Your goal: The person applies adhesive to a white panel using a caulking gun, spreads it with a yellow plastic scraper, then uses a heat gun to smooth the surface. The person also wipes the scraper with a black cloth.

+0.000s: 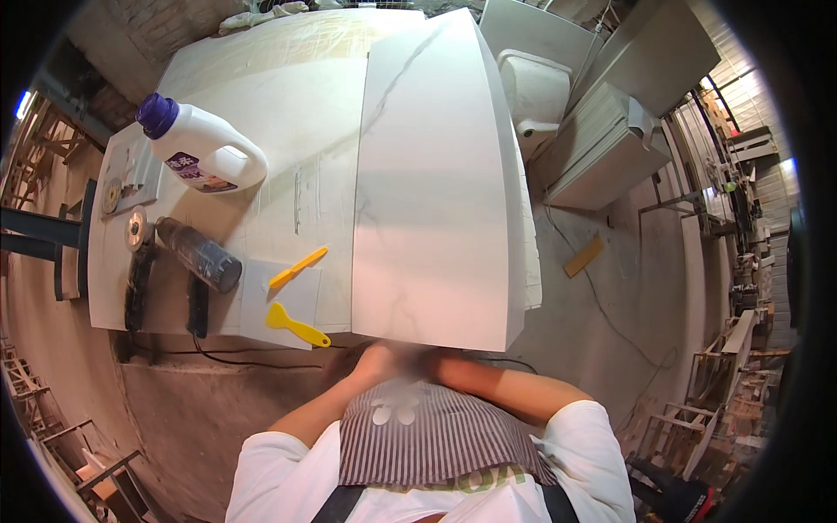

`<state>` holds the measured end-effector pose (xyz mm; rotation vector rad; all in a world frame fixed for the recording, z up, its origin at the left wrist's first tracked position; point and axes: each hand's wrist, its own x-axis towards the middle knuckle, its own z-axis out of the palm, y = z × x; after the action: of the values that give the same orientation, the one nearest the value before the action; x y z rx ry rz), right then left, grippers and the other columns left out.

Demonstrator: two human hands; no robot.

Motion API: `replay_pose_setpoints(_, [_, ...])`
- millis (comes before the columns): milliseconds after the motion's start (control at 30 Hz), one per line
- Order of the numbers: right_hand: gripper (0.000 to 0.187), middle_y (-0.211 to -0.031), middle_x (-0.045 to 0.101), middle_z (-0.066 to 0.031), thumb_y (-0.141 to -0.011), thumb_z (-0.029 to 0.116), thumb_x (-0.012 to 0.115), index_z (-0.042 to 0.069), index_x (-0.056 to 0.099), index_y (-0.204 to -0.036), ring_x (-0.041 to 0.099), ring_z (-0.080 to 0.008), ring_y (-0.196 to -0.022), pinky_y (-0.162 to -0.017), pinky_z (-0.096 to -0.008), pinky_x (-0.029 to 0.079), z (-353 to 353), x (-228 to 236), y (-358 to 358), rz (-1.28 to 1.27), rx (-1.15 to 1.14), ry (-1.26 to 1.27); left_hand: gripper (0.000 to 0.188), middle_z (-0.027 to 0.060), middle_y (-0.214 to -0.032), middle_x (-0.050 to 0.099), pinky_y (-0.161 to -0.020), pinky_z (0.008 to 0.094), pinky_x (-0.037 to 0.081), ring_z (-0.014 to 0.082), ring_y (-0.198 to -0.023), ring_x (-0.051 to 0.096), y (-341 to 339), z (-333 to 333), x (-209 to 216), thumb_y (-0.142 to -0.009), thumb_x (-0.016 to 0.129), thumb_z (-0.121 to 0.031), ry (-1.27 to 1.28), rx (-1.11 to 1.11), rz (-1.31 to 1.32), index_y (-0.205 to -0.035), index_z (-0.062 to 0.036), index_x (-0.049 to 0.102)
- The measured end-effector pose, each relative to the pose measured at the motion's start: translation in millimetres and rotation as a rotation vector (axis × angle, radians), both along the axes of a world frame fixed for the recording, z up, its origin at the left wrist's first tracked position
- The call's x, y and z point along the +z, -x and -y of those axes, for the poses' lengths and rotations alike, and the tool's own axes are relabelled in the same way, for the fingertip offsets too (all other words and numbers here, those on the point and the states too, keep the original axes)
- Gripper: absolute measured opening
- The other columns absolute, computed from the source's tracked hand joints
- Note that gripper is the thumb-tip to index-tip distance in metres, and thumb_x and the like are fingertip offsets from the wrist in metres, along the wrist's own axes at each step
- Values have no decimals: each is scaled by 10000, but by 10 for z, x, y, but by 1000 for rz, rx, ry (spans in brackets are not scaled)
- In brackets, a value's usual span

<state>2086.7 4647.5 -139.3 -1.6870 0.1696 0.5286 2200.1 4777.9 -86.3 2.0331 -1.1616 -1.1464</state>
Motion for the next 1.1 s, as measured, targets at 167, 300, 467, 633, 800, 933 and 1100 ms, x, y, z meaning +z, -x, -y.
replay_pose_setpoints(167, [307, -1184, 576, -201, -961, 150, 442, -14, 546, -1199, 543, -307, -1102, -964, -391, 418, 65, 8, 31, -3, -22, 35, 205, 113, -939, 689, -799, 379, 529, 287, -882, 654, -23, 77, 210, -771, 627, -102, 8, 2, -3, -956, -130, 708])
replay_pose_setpoints(300, [309, -1184, 572, -209, -957, 150, 444, -16, 544, -1198, 540, -315, -1105, -962, -394, 418, 38, 5, 12, 9, -47, 46, 201, 132, -923, 685, -775, 387, 530, 287, -857, 659, -25, 78, 60, -772, 626, -122, 41, 15, 0, -954, -128, 709])
replay_pose_setpoints(467, [311, -1183, 566, -218, -953, 150, 446, -18, 542, -1196, 537, -324, -1109, -960, -397, 417, 114, 38, 67, 6, -72, 83, 210, 150, -932, 679, -753, 398, 530, 306, -844, 659, -37, 161, 180, -764, 631, -163, 31, 9, 52, -956, -127, 708])
replay_pose_setpoints(633, [314, -1183, 561, -228, -949, 151, 448, -20, 540, -1195, 533, -333, -1113, -958, -399, 416, 199, 121, 148, 9, -117, 155, 205, 162, -904, 669, -728, 422, 526, 330, -821, 649, 10, 80, -189, -757, 636, -178, 118, -36, 151, -936, -93, 692])
replay_pose_setpoints(800, [316, -1183, 556, -237, -944, 151, 450, -23, 538, -1194, 530, -343, -1117, -956, -402, 415, 294, 240, 351, 53, -214, 343, 297, 181, -860, 639, -678, 410, 511, 316, -783, 622, 19, 150, -122, -740, 681, -143, 330, 196, 167, -1003, -20, 619])
replay_pose_setpoints(933, [315, -1189, 552, -240, -940, 134, 440, -20, 533, -1199, 524, -356, -1124, -960, -407, 412, 393, 457, 543, 172, -227, 535, 214, 148, -898, 666, -663, 312, 504, 193, -813, 636, 15, 202, 28, -752, 671, -36, 252, 234, -53, -958, 11, 638])
replay_pose_setpoints(1100, [328, -1221, 525, -255, -961, 97, 385, -28, 498, -1243, 493, -396, -1171, -988, -432, 408, 508, 617, 665, 232, -119, 664, 162, 124, -900, 667, -668, 404, 515, 308, -791, 644, 51, 218, 75, -875, 548, -167, 428, 74, 276, -955, -77, 657])
